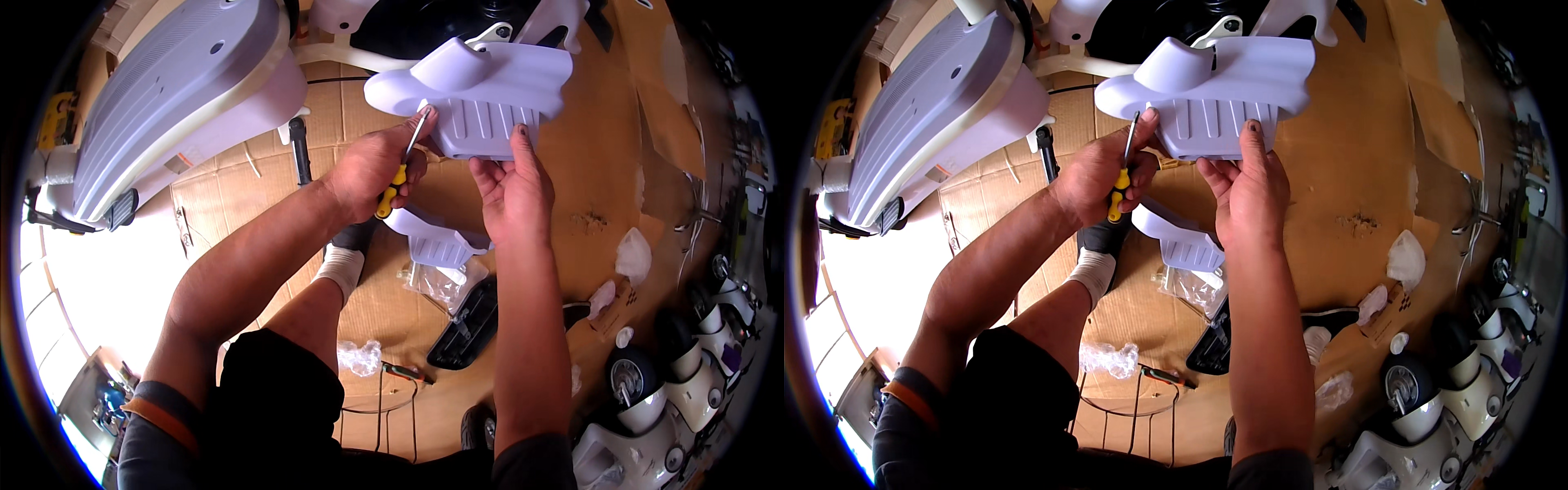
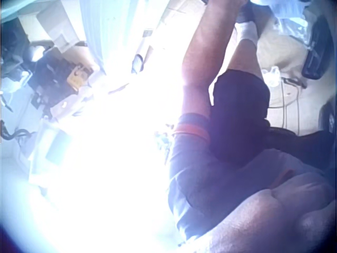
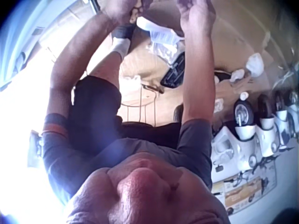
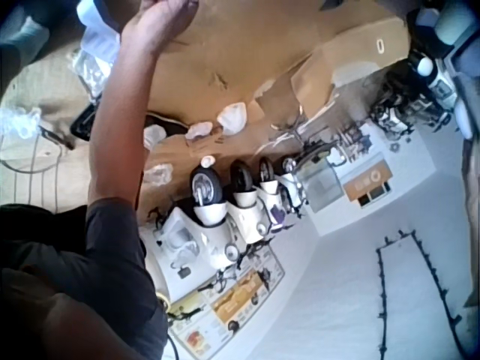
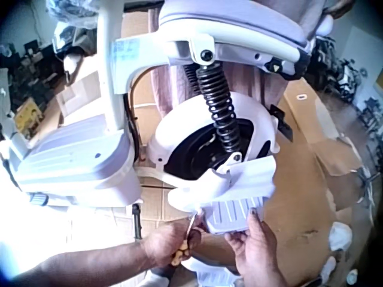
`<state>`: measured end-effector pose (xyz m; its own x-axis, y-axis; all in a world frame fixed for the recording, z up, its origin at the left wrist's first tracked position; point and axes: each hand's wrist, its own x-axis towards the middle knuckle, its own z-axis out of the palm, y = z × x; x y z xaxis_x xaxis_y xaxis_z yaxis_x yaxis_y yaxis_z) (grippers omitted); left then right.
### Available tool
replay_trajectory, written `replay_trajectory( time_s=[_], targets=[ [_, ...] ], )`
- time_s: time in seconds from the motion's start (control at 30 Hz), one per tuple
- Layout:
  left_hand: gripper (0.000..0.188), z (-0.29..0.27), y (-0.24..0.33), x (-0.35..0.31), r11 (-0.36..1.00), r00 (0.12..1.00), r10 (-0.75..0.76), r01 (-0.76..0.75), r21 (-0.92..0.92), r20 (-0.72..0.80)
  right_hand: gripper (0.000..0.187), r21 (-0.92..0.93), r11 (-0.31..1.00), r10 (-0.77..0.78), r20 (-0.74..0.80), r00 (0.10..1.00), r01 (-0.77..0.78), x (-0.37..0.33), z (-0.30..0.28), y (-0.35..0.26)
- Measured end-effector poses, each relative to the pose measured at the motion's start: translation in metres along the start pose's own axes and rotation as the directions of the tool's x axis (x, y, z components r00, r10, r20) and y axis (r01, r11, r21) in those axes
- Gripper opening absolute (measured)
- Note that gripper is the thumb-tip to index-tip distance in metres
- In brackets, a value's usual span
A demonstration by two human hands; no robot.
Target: The person assembles a white robot by attaching a plastic cover to its body. They use a yellow screwdriver to tighten screws into the cover, securing it to the robot's frame. The person adjusts the cover's position and continues to fasten it with screws.
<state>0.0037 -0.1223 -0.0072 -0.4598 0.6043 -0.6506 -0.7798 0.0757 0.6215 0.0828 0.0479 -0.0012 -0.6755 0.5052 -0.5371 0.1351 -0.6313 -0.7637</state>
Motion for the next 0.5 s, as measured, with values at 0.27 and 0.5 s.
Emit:
replay_trajectory(
  time_s=[0.27, 0.5],
  targets=[
    [0.068, 0.01, 0.01, 0.015, 0.992, 0.993, 0.073, -0.064, 0.106, -0.088, 0.052, -0.12, 0.991, 0.053, 0.013, 0.998, -0.051, 0.006, 0.006, -0.005],
    [0.071, 0.005, 0.009, 0.025, 0.989, 0.991, 0.083, -0.069, 0.134, -0.1, 0.05, -0.123, 0.988, 0.103, 0.081, 0.991, -0.092, 0.021, -0.004, -0.008]
  ],
)
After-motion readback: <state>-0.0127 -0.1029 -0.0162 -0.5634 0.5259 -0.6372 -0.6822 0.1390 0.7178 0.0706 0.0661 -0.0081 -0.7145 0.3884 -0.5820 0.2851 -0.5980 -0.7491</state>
